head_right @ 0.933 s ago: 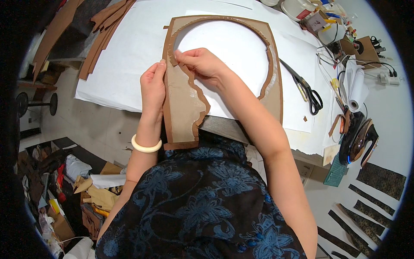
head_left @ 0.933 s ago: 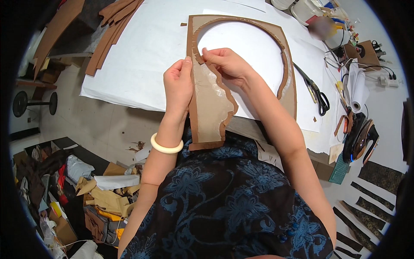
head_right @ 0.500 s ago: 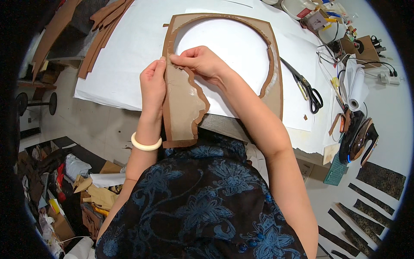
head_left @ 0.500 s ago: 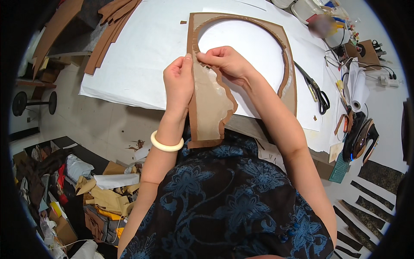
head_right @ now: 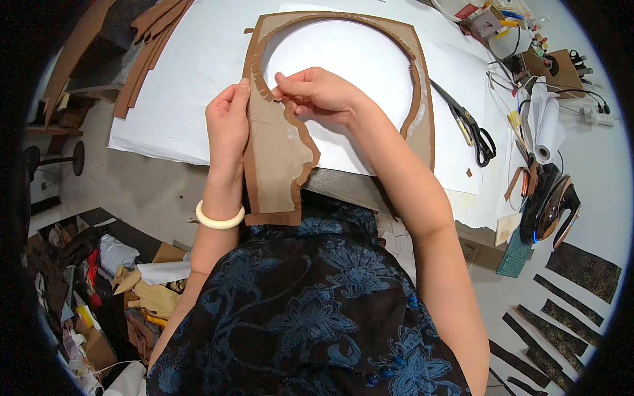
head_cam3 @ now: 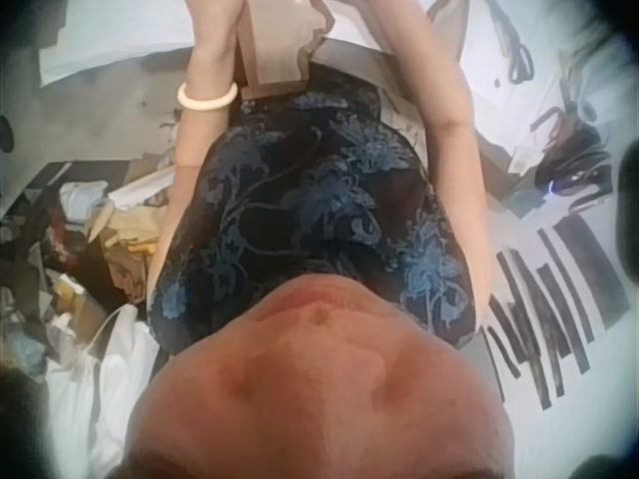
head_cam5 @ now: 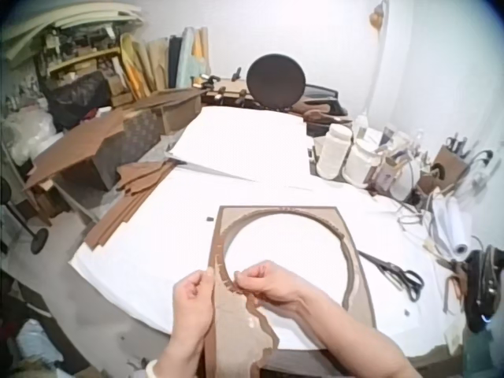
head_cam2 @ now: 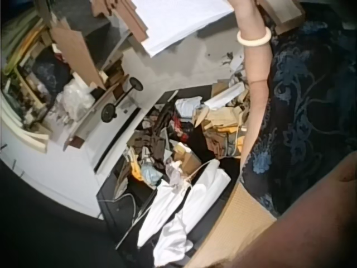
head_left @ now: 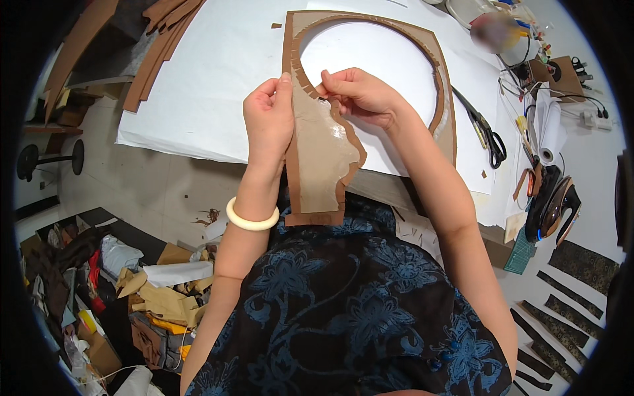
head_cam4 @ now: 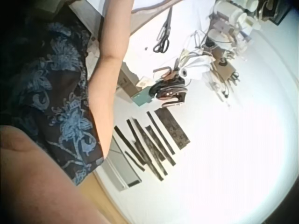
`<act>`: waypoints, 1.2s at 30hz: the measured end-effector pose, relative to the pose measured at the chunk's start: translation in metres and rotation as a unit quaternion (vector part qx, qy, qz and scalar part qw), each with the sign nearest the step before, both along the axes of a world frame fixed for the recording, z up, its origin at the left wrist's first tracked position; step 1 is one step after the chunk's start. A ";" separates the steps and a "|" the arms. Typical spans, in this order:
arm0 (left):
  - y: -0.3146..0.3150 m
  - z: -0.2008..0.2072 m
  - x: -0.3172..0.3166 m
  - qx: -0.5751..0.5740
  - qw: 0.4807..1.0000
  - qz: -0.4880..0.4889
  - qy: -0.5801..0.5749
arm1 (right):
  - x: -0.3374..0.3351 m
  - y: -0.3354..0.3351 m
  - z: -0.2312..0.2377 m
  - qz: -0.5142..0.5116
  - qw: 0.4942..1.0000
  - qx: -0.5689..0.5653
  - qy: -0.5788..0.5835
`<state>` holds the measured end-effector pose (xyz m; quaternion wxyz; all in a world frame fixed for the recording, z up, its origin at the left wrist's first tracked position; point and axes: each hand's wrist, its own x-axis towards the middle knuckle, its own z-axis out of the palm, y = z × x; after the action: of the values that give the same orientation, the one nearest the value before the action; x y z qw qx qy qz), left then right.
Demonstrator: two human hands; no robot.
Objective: The person applies glue to the edges of a large, irregularly shaped cardboard piece using a brush. They then carefully align and press a smaller, matching cardboard piece onto the glued surface, smoothing it down to ensure adhesion.
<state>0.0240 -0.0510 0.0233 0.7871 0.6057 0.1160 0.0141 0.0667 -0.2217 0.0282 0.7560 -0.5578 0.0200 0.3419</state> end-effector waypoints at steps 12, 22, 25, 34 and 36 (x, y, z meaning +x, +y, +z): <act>-0.001 0.004 -0.001 -0.019 0.999 -0.012 0.026 | 0.000 0.001 0.008 0.050 0.987 -0.116 -0.095; 0.002 -0.001 -0.005 -0.153 0.987 -0.041 0.033 | -0.020 -0.019 -0.016 0.014 0.989 0.140 0.039; 0.002 -0.002 -0.007 -0.125 0.991 -0.047 0.015 | -0.022 -0.019 -0.021 0.006 0.991 0.125 0.045; 0.001 -0.006 -0.006 -0.040 0.999 -0.023 -0.011 | -0.026 -0.012 -0.015 -0.005 0.997 0.075 0.010; 0.000 -0.004 -0.007 -0.031 0.999 -0.021 -0.014 | -0.030 -0.010 -0.009 -0.015 0.998 0.053 -0.020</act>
<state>0.0168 -0.0510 0.0190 0.8069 0.5833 0.0930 0.0027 0.0364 -0.2317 0.0196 0.7901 -0.5229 -0.0046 0.3200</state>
